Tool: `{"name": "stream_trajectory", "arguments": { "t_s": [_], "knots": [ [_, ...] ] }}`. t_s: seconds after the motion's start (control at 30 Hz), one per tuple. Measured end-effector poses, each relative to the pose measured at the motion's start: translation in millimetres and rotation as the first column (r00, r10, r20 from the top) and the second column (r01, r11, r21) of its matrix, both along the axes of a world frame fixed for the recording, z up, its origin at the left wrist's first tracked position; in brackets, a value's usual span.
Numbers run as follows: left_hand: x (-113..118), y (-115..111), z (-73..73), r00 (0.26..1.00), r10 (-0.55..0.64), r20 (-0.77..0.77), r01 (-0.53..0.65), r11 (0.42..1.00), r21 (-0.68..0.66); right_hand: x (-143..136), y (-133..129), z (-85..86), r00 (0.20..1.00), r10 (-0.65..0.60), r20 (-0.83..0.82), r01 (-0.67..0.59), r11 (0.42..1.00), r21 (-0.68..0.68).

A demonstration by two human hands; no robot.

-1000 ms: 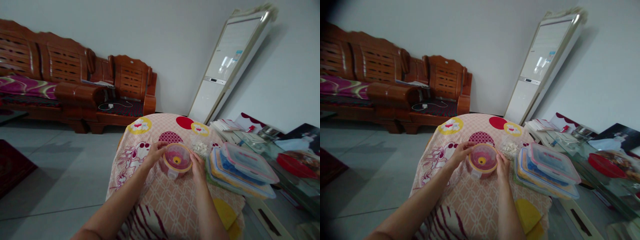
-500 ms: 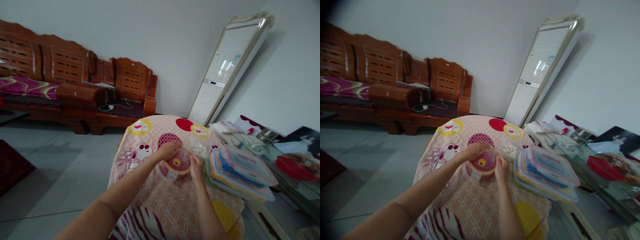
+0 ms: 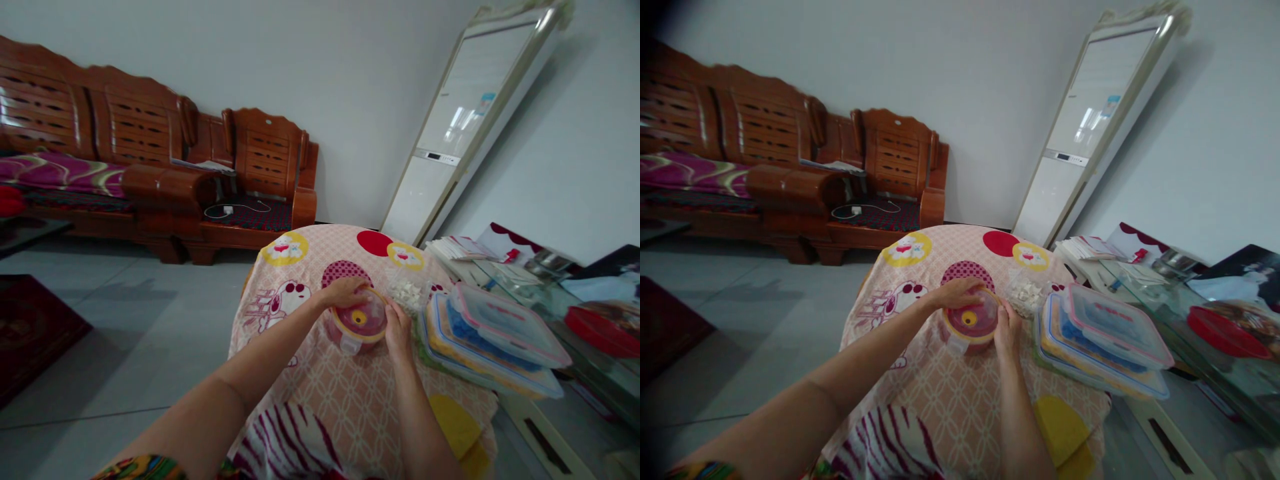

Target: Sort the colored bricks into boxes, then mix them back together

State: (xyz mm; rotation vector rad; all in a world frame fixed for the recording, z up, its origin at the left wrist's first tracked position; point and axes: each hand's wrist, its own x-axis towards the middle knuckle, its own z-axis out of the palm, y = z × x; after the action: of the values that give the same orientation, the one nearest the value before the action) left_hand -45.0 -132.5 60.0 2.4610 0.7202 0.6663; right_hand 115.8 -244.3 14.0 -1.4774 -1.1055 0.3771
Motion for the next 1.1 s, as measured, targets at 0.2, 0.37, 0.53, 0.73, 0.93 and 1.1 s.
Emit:
{"name": "stream_trajectory", "arguments": {
  "t_s": [0.2,0.37,0.53,0.73,0.93,1.1],
  "knots": [
    [0.6,2.6,0.0,1.0,-0.006,-0.022,0.006,1.0,-0.003,2.2,6.9,-10.4,0.974,0.064,-0.217,-0.061,0.998,0.019],
    [1.2,0.9,-2.1,1.0,0.021,-0.012,-0.022,1.0,-0.02,-1.1,11.4,-11.9,0.896,0.174,-0.408,-0.18,0.983,0.025],
    [0.9,2.4,-2.9,0.999,0.017,0.028,-0.015,0.998,-0.068,-5.5,11.5,-12.4,0.882,0.17,-0.439,-0.153,0.986,0.072],
    [-4.7,2.9,-4.8,0.981,-0.012,0.195,0.072,0.949,-0.306,-8.4,9.2,-9.0,0.827,0.229,-0.514,-0.174,0.973,0.153],
    [-5.0,-10.0,-3.9,0.83,0.229,0.508,0.27,0.632,-0.727,-13.5,7.8,-5.4,0.844,0.189,-0.502,-0.134,0.981,0.143],
    [-1.6,-7.0,-9.9,0.656,0.476,0.586,0.281,0.566,-0.775,-10.4,10.8,-12.5,0.88,0.162,-0.447,-0.113,0.984,0.135]
  ]
}}
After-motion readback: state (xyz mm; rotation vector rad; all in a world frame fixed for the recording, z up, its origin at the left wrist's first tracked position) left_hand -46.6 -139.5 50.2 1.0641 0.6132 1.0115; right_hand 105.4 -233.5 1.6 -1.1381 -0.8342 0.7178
